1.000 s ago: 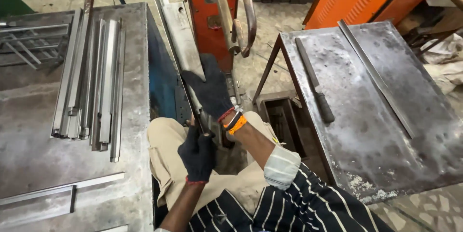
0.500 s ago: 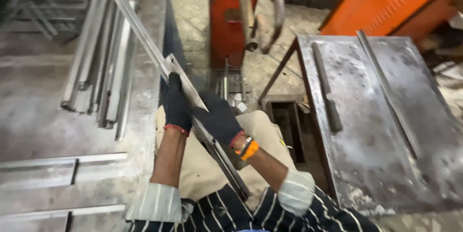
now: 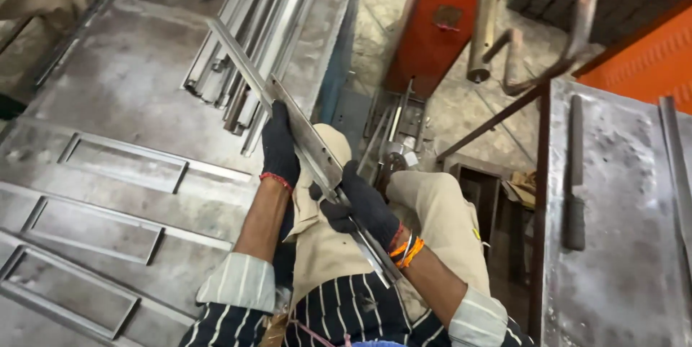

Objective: Assembling and spot welding metal strips to create rectangular frames at a manual workstation.

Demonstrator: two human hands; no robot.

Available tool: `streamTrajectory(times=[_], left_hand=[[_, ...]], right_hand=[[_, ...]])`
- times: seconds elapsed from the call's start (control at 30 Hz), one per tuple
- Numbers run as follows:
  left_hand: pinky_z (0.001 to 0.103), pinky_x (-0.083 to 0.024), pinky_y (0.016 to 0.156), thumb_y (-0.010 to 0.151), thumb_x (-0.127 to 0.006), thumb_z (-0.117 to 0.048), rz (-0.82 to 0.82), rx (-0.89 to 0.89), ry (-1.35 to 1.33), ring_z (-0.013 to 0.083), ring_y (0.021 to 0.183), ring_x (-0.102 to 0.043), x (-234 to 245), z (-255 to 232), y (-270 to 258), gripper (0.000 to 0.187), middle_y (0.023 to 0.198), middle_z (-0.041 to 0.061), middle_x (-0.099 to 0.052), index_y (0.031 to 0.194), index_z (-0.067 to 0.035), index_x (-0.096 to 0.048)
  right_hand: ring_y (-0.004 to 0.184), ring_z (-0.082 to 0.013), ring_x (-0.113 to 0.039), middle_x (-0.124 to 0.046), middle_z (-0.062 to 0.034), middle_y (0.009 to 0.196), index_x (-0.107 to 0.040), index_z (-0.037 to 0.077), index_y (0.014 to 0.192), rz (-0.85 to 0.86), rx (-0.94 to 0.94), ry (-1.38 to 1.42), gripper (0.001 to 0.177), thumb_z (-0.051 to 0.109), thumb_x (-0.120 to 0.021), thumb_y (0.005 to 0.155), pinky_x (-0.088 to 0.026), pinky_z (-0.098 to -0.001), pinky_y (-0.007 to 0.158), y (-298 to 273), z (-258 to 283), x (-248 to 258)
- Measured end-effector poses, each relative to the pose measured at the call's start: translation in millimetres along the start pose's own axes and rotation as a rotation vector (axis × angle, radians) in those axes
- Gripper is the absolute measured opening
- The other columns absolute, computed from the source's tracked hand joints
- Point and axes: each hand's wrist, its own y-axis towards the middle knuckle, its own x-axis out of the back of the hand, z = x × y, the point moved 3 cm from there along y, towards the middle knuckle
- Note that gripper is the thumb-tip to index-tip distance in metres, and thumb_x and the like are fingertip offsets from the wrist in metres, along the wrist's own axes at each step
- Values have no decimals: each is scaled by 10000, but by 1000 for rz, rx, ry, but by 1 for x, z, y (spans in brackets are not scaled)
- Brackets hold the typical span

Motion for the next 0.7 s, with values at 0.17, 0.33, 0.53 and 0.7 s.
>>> streamTrajectory(times=[0.17,0.33,0.53,0.7], left_hand=[[416,-542,677,1000,-517,-489,134,-126,384,214,754,-657,78,-20,27,455,852,76,-682,1024,-75,-704],[482,-517,765,892,-577,-130,91,-934,1740,323,868,-672,216,-55,74,221,898,87,-686,1046,-162,-732],[449,-488,899,744,-668,-334,262,-853,2246,269,981,-670,242,-81,84,195,946,43,-706,881,-219,-743],[432,-515,930,978,-551,-226,644,-569,2369,249,1005,-713,278,-53,153,182,975,31,-747,1025,-273,-720]], right_hand=[[407,-83,-290,-371,38,555,-644,25,1106,-138,22,-201,801,735,-288,1005,-241,-263,387,3,-3,-4],[346,-106,-265,-357,19,497,-628,51,1002,-316,2,-212,782,748,-276,959,-221,-288,334,-7,-2,-1],[380,-105,-278,-363,20,532,-630,55,1031,-336,134,-276,662,666,-375,1012,-227,-288,361,-20,-2,12],[370,-106,-289,-357,18,516,-635,36,1021,-271,196,-218,690,646,-310,1015,-235,-288,357,-25,5,17]])
